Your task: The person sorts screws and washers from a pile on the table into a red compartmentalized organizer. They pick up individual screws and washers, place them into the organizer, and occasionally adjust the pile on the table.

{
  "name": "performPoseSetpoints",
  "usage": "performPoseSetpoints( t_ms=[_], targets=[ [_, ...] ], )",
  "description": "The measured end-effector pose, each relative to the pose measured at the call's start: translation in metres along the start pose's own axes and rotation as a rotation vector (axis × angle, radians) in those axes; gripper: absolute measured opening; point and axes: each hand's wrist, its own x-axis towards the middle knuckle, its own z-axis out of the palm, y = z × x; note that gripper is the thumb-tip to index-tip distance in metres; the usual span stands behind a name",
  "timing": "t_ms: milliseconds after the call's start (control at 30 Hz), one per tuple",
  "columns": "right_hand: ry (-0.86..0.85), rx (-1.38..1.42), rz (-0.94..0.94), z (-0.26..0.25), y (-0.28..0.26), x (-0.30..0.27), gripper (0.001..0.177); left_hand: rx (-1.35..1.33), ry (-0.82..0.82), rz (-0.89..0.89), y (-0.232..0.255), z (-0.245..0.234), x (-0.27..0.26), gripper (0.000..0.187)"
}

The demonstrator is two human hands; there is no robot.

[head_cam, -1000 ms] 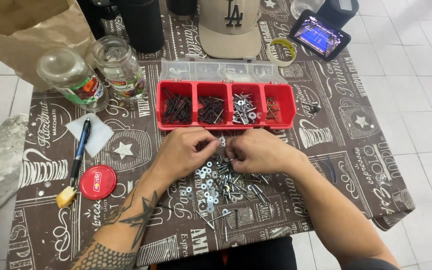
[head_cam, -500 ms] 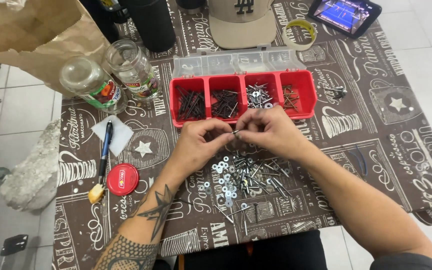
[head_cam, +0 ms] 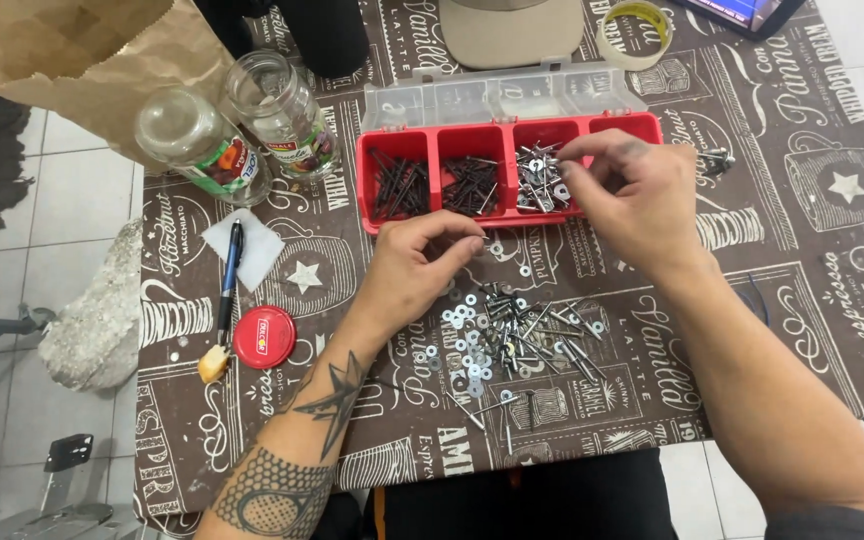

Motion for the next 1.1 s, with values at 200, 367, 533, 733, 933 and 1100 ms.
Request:
performPoseSetpoints(
  t_ms=[200, 367, 533, 733, 933, 1100],
  targets=[
    [-0.122, -0.025, -0.071, 0.007, -0.012, -0.004, 0.015, -0.052, -0.025, -0.038, 0.005, 0.001, -0.004, 0.011],
    [-0.44, 0.28, -0.142, 0.021, -0.038, -0.016, 0.015, -0.089, -0.043, -0.035, 0.002, 0.0, -0.006, 0.013],
    [-0.352, 0.152, -0.103, 0.021, -0.03, -0.022, 0.008, -0.103, -0.037, -0.036, 0.002, 0.0, -0.005, 0.011],
    [-0.246, -0.285, -0.334, 0.007, -0.008, -0.017, 0.012, -0.043, -0.063, -0.075, 0.003, -0.008, -0.001, 0.019],
    [-0.525, -0.448, -0.673, 0.04, -0.048, -0.04, 0.026, 0.022, 0.112, 0.047, 0.006, -0.01, 0.001, 0.027],
    [-0.651, -0.493, -0.813, 0.049, -0.069, -0.058, 0.032, 0.09, 0.117, 0.105, 0.008, -0.009, 0.002, 0.028]
  ],
)
